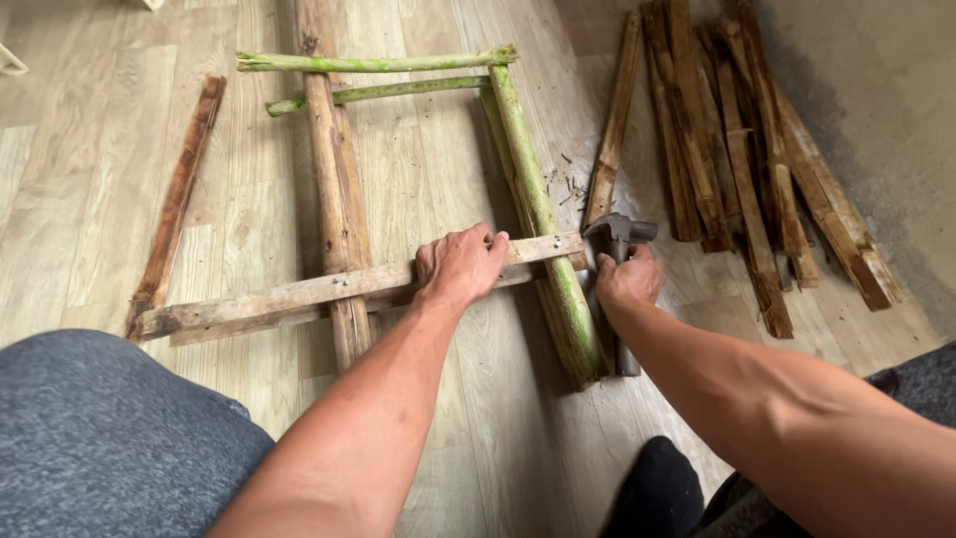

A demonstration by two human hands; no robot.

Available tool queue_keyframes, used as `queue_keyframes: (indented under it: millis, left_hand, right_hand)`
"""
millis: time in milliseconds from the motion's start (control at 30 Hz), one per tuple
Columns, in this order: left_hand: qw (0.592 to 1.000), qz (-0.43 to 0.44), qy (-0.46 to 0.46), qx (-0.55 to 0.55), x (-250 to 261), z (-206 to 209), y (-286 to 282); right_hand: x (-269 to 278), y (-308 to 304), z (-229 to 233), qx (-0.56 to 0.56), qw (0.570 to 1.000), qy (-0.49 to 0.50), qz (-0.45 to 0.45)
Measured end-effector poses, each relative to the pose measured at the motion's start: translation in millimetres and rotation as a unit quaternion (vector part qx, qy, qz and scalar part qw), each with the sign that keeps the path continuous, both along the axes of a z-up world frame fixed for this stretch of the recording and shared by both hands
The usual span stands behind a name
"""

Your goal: The person assembles a wooden frame using green branches and wooden planks. They use a hammer to drive nails into the joints, securing the pieces together. The person then lifts the frame to inspect the assembly.

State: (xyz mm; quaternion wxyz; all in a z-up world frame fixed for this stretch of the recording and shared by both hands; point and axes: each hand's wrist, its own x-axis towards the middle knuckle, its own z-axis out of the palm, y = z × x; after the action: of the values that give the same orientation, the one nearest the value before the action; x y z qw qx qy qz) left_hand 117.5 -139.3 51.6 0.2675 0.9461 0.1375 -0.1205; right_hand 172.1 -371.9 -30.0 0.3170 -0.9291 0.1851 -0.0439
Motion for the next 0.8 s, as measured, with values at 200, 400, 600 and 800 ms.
queue_keyframes:
  millis: [200, 400, 600, 800]
  left_hand:
    - [0.995, -0.006, -0.08, 0.05, -2, -2, 0]
    - [0.999, 0.006, -0.011, 0.05, -1, 8, -4]
    - [0.998, 0.016, -0.015, 0.05, 2, 15, -6]
    - [0.999, 0.036, 0.003, 0.038, 2, 23, -9]
  right_hand:
    - [49, 17, 18, 0.032, 0.999, -0.025, 0.024]
    - [127, 13, 25, -0.096, 0.942, -0.004, 0.322]
    - [137, -10, 34, -0.207, 0.89, 0.06, 0.401]
    - [133, -9, 38, -0.252, 0.886, 0.038, 0.388]
